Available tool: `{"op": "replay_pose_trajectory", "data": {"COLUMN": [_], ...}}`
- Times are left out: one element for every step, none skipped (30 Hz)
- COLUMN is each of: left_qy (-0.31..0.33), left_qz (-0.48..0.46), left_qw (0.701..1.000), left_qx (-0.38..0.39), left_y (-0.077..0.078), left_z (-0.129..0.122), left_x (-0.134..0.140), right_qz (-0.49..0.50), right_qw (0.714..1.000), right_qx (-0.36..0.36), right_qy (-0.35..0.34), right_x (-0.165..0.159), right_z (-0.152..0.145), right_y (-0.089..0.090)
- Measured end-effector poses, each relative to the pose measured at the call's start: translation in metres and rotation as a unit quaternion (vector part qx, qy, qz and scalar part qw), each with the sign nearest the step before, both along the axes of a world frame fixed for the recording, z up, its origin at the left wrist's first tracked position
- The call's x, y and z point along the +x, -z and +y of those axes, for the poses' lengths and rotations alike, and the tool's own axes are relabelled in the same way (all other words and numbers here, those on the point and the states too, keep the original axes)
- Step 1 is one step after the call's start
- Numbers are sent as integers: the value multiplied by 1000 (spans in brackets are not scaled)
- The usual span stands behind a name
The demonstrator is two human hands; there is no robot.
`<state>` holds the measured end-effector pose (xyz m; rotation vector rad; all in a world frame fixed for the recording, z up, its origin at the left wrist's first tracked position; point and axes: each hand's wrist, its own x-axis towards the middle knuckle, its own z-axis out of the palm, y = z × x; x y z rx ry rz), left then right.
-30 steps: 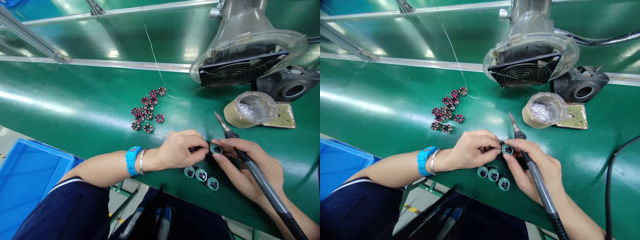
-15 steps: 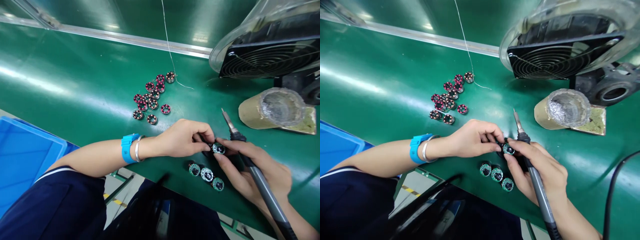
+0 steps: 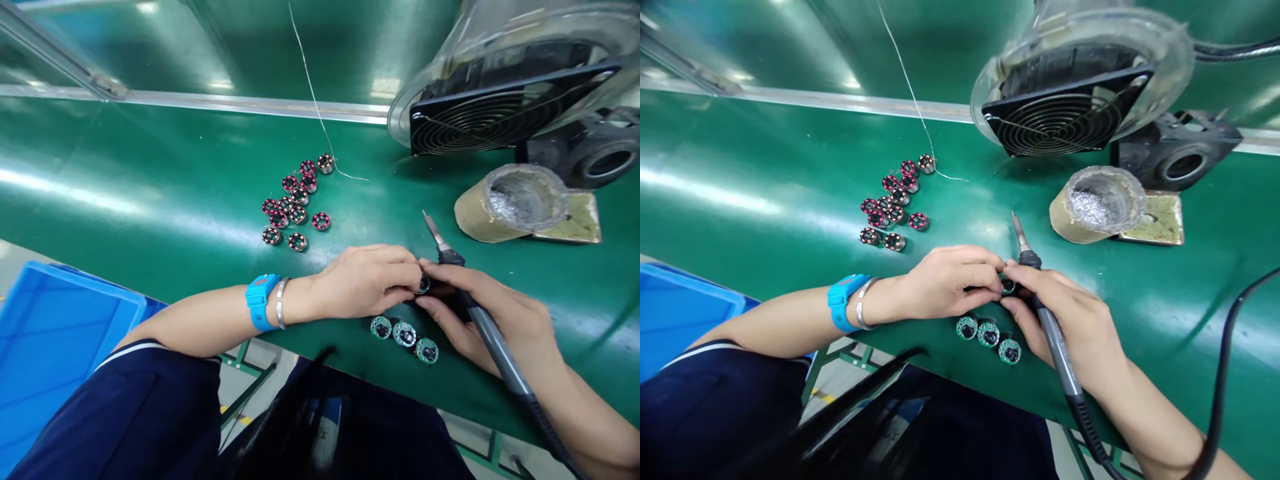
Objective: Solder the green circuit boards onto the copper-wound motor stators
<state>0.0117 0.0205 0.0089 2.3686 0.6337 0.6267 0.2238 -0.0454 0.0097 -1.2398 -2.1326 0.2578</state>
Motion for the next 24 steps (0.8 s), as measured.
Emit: {"op": "replay_pose_trajectory", "data": {"left_qy": [8,18,28,35,39,39,36,31,25,19,12,8,8,13,19,25,25,16,-2,-24,-46,-62,-72,-71], "left_qz": [-8,-22,-39,-56,-71,-83,-91,-98,-103,-106,-106,-101,-91,-72,-45,-13,20,48,67,80,89,95,99,98], "left_qw": [1000,999,998,997,995,994,993,993,992,992,991,991,991,992,994,995,996,995,994,992,990,987,985,986], "left_qx": [-5,-14,-27,-40,-52,-59,-62,-64,-66,-71,-77,-86,-95,-101,-101,-96,-88,-83,-84,-92,-104,-115,-119,-114], "left_y": [0,0,1,2,3,3,4,3,1,-2,-6,-11,-16,-21,-25,-28,-30,-30,-30,-29,-28,-28,-28,-28], "left_z": [2,3,5,7,9,10,11,11,11,11,11,11,10,9,8,6,3,-1,-6,-12,-18,-24,-31,-37], "left_x": [1,2,2,2,3,2,1,0,-2,-6,-9,-14,-18,-24,-29,-34,-39,-43,-47,-49,-51,-51,-50,-48], "right_qz": [5,9,11,10,9,9,8,9,11,13,15,18,20,23,27,30,32,32,31,28,26,25,25,27], "right_qw": [1000,1000,1000,999,999,999,999,999,999,999,999,998,998,998,998,998,998,998,998,998,998,998,998,998], "right_qx": [1,3,8,10,13,17,19,21,24,28,32,33,32,31,28,25,23,22,21,18,14,11,9,10], "right_qy": [-9,-18,-24,-29,-31,-32,-33,-34,-36,-37,-39,-42,-45,-46,-47,-48,-47,-46,-47,-49,-50,-51,-51,-51], "right_x": [1,1,1,0,0,0,-1,-1,0,0,1,1,2,2,3,3,3,2,2,2,2,2,2,2], "right_z": [0,0,0,0,0,0,0,-1,-1,-1,-1,-1,-1,-1,-1,-1,-1,0,0,0,0,-1,-1,-1], "right_y": [0,0,0,0,0,0,0,1,2,3,5,6,8,10,11,12,13,14,15,15,15,15,15,15]}}
